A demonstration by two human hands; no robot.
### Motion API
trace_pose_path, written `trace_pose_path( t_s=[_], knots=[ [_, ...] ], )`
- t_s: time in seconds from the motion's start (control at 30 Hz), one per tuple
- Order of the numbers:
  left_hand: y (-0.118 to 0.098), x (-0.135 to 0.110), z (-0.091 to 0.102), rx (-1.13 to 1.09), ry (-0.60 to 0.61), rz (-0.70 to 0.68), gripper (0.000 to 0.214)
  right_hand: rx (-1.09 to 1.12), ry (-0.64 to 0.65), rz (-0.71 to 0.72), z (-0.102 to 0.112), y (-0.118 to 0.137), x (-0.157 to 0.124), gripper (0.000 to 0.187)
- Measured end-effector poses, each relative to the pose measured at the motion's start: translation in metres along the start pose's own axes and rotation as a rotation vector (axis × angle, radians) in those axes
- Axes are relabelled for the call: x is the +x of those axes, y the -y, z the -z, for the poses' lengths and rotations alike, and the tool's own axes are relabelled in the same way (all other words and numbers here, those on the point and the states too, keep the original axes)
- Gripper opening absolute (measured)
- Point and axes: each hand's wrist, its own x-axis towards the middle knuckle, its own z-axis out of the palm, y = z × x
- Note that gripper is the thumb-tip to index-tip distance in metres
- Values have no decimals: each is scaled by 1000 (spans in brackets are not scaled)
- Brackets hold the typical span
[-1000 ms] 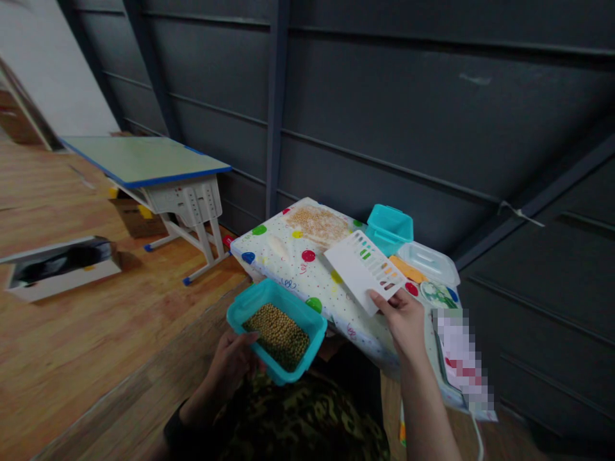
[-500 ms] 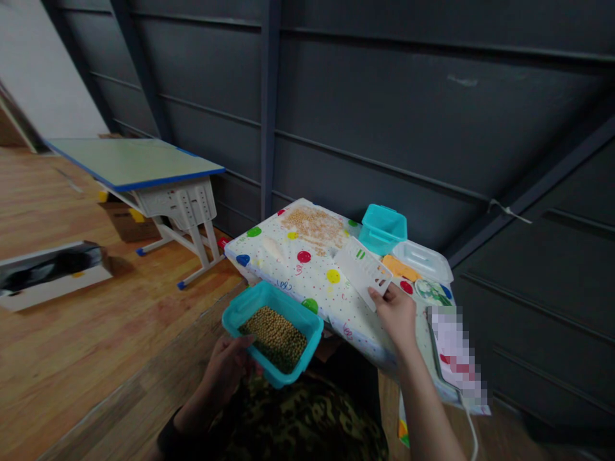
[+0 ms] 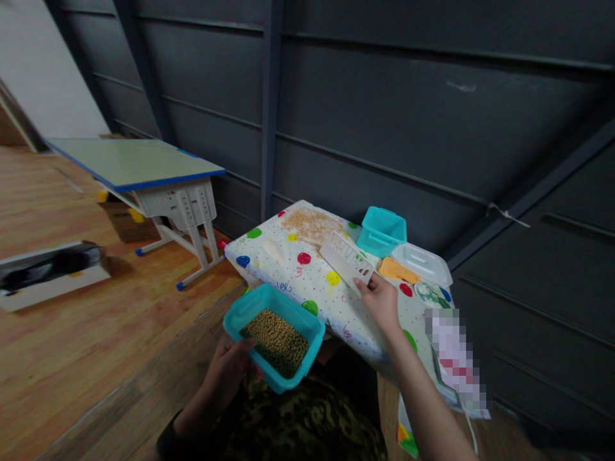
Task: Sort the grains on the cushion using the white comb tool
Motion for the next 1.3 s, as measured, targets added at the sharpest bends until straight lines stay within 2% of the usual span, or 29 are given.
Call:
trace_pose_path(
  t_s=[0.2,0.43,0.6,0.77,1.0,1.2,1.3],
  knots=[
    [3,1,-2,-20,-25,-7,51,-50,0,8,-5,9,-6,32],
    [-3,-7,-3,-14,15,-18,50,-73,39,79,-10,15,-18,38],
    [-2,-5,-2,-6,31,-35,51,-174,-16,65,-12,19,-2,29],
    [1,-3,1,10,41,-25,50,-291,-5,77,-19,26,9,24],
    [-5,-8,-1,8,25,16,47,-187,18,88,-23,25,10,25],
    [-5,-6,-5,-9,20,-41,47,-122,85,112,-27,21,13,23],
    [-5,-6,-5,6,38,-41,48,-119,70,109,-28,20,13,22]
  ],
)
